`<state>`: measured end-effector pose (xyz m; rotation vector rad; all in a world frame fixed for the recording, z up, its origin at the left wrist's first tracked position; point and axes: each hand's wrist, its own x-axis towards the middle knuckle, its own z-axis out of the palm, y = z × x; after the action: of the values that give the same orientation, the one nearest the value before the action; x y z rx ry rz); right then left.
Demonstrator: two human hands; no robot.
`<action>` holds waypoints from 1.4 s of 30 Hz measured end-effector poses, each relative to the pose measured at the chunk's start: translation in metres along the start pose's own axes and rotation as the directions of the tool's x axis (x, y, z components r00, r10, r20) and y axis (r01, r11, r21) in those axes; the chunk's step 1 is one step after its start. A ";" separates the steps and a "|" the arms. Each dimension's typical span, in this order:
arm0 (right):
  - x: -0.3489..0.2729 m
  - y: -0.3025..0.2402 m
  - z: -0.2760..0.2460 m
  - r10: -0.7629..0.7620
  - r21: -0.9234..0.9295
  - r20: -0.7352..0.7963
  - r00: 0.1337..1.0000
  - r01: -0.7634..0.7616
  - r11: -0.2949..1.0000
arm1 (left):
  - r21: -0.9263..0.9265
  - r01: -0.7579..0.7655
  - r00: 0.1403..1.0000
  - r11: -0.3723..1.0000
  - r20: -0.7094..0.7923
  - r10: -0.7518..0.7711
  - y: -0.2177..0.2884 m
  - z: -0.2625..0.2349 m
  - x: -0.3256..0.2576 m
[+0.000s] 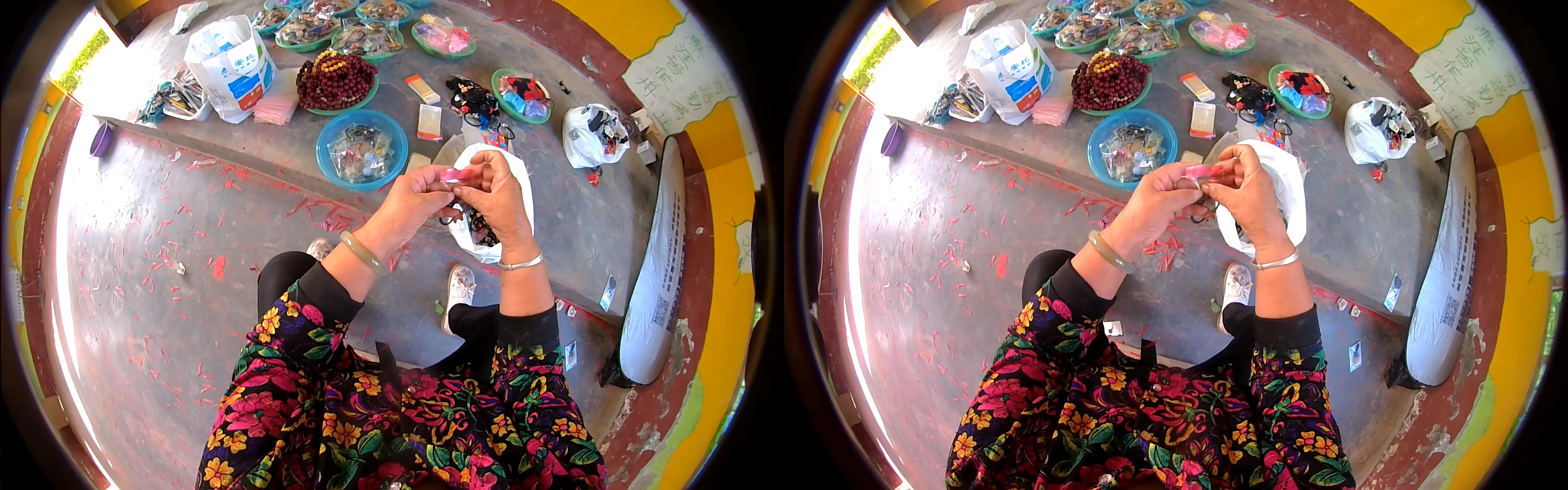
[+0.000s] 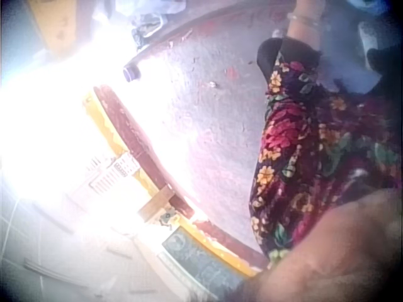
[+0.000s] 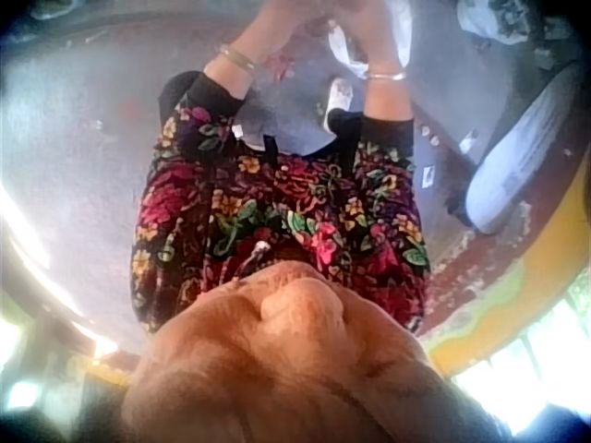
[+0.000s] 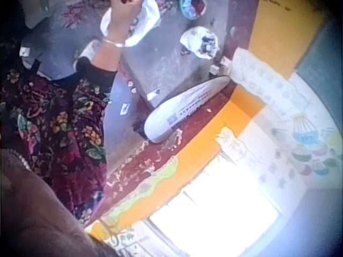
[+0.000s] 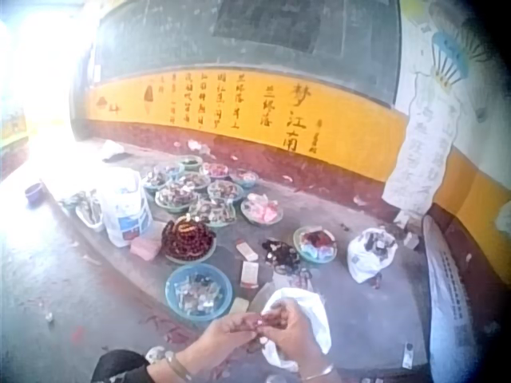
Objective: The person sits on the floor and repeatedly picks up small rubber bands from a white bag, then ties them around small rectangular items. The tied items are placed into a blue bowl on the floor.
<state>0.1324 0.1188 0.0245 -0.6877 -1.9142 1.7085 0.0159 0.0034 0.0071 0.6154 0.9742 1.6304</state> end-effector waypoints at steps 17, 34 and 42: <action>-0.004 -0.004 0.000 0.072 0.222 0.017 0.997 -0.074 0.972 | -0.029 -0.032 0.995 0.999 -0.095 0.029 0.001 -0.001 0.001; 0.002 0.004 0.011 0.223 0.359 -0.108 0.969 -0.171 0.918 | -0.154 -0.019 0.979 0.988 -0.204 -0.012 0.002 -0.006 0.002; 0.002 0.008 0.008 0.194 0.248 -0.032 0.981 -0.180 0.952 | -0.156 -0.062 0.972 0.986 -0.233 0.024 0.002 -0.011 0.002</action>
<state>0.1261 0.1155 0.0159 -0.8322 -1.6060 1.9770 0.0057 0.0020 0.0029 0.3436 0.9867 1.8290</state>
